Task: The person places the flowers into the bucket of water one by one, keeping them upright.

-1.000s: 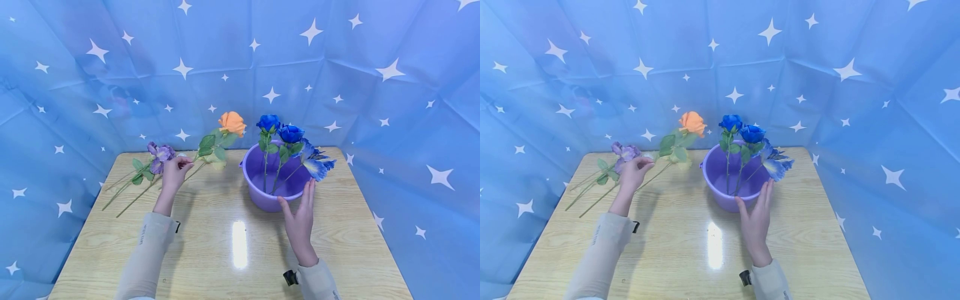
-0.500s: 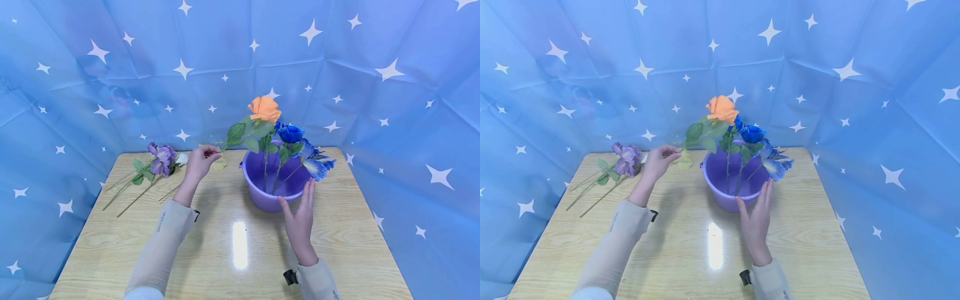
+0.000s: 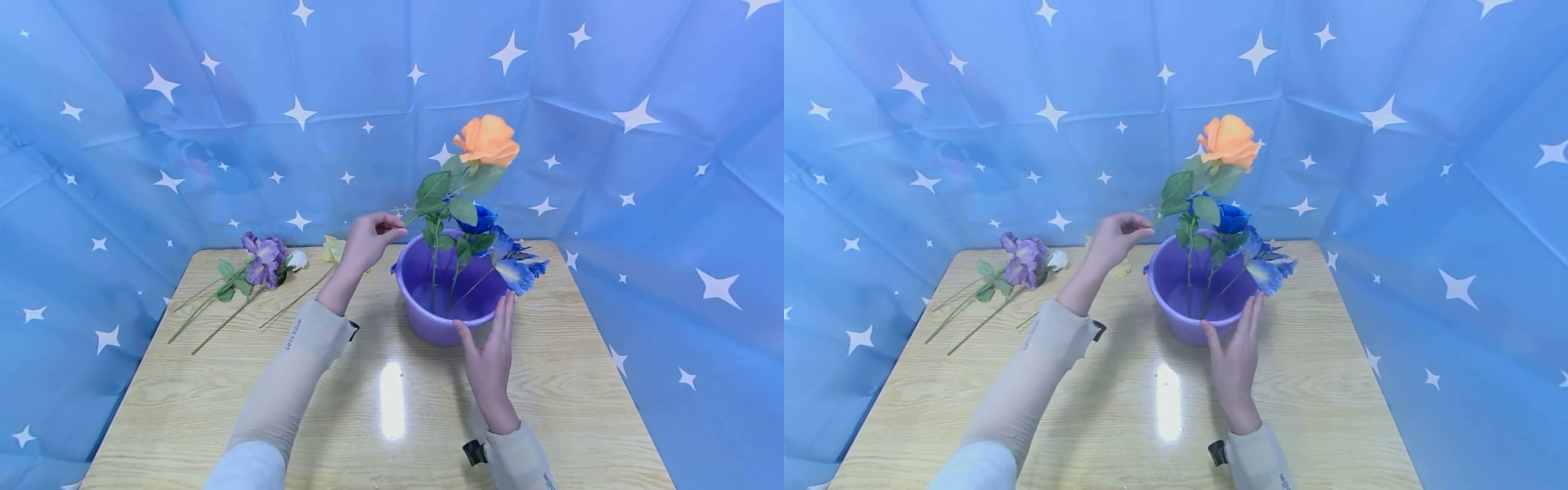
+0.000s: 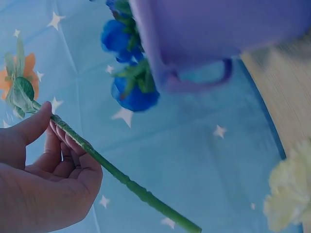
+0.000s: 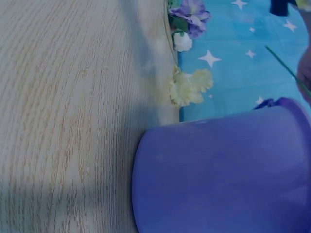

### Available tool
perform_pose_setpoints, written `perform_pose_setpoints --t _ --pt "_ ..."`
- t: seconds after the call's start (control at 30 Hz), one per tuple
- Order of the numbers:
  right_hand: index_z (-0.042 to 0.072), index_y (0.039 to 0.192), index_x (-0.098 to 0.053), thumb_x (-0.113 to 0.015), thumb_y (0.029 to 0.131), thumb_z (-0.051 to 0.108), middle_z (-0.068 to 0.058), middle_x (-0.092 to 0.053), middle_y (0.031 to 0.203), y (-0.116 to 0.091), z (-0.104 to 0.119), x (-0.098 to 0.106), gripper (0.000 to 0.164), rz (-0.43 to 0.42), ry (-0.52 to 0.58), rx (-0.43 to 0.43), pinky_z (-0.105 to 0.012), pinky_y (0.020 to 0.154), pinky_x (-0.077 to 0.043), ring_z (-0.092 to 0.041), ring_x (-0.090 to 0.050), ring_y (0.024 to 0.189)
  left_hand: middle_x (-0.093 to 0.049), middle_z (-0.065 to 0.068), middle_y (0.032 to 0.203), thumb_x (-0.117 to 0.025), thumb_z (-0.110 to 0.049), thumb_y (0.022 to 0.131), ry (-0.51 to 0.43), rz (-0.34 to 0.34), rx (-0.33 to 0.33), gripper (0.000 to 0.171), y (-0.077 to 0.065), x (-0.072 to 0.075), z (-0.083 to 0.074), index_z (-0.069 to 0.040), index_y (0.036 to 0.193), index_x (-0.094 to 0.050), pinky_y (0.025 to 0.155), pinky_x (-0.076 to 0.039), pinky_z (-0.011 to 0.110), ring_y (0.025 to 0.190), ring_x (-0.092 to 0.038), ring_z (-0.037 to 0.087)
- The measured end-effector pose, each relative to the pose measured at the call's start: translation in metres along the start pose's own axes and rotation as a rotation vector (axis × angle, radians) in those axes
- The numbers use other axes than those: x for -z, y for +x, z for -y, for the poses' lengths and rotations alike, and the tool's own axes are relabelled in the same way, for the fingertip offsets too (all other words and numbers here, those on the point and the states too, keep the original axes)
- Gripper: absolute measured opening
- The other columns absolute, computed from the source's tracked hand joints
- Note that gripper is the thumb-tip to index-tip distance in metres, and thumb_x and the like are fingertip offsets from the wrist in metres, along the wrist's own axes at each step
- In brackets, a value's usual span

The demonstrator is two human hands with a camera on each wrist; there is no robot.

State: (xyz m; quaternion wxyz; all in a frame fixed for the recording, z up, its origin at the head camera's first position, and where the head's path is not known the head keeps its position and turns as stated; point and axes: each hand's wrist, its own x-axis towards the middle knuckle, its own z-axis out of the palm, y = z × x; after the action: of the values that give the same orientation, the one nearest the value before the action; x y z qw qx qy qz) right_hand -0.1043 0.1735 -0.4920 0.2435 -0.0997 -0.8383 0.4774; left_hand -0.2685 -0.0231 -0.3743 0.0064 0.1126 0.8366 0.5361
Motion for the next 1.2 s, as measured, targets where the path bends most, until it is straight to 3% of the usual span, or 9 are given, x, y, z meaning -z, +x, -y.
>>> perform_pose_setpoints --t 0.2,0.43,0.63,0.87,1.2 --pt "0.001 0.158 -0.014 -0.072 0.092 0.03 -0.008 -0.003 0.17 -0.001 -0.001 0.0 0.092 0.0 -0.01 0.004 -0.053 0.126 -0.016 -0.028 -0.007 0.157 -0.072 0.012 0.101 -0.072 -0.019 0.093 -0.076 0.028 0.029 0.018 0.006 -0.018 -0.018 -0.005 0.104 -0.073 0.072 -0.049 0.021 0.085 -0.062 0.017" --pt "-0.002 0.157 -0.016 -0.073 0.092 0.029 -0.009 -0.004 0.169 -0.001 -0.002 0.0 0.093 -0.002 -0.009 0.004 -0.053 0.125 -0.017 -0.029 -0.007 0.157 -0.072 0.012 0.098 -0.071 -0.016 0.093 -0.103 0.053 -0.006 0.016 0.007 -0.032 -0.033 -0.004 0.103 -0.073 0.065 -0.046 0.017 0.08 -0.06 0.013" --pt "-0.002 0.157 -0.016 -0.073 0.092 0.03 -0.009 -0.004 0.169 -0.001 0.0 0.0 0.092 -0.007 -0.017 0.009 -0.054 0.125 -0.018 -0.029 -0.008 0.157 -0.072 0.011 0.102 -0.07 -0.019 0.094 -0.061 0.088 -0.014 0.017 0.009 -0.043 -0.036 -0.005 0.104 -0.074 0.066 -0.045 0.017 0.081 -0.06 0.013" --pt "-0.002 0.157 -0.016 -0.073 0.091 0.03 -0.01 -0.004 0.169 0.0 -0.001 0.0 0.093 -0.008 -0.015 0.018 -0.054 0.125 -0.017 -0.03 -0.008 0.156 -0.072 0.01 0.104 -0.07 -0.02 0.095 -0.06 0.138 0.011 0.018 0.011 -0.054 -0.039 -0.007 0.106 -0.074 0.066 -0.046 0.018 0.091 -0.065 0.024" --pt "-0.004 0.156 -0.018 -0.075 0.09 0.027 -0.01 -0.006 0.169 0.0 -0.002 -0.001 0.092 -0.029 -0.017 0.04 -0.055 0.123 -0.02 -0.03 -0.01 0.156 -0.072 0.011 0.103 -0.07 -0.018 0.095 -0.132 0.108 0.023 0.019 0.017 -0.068 -0.046 -0.004 0.107 -0.073 0.065 -0.047 0.015 0.083 -0.062 0.013"
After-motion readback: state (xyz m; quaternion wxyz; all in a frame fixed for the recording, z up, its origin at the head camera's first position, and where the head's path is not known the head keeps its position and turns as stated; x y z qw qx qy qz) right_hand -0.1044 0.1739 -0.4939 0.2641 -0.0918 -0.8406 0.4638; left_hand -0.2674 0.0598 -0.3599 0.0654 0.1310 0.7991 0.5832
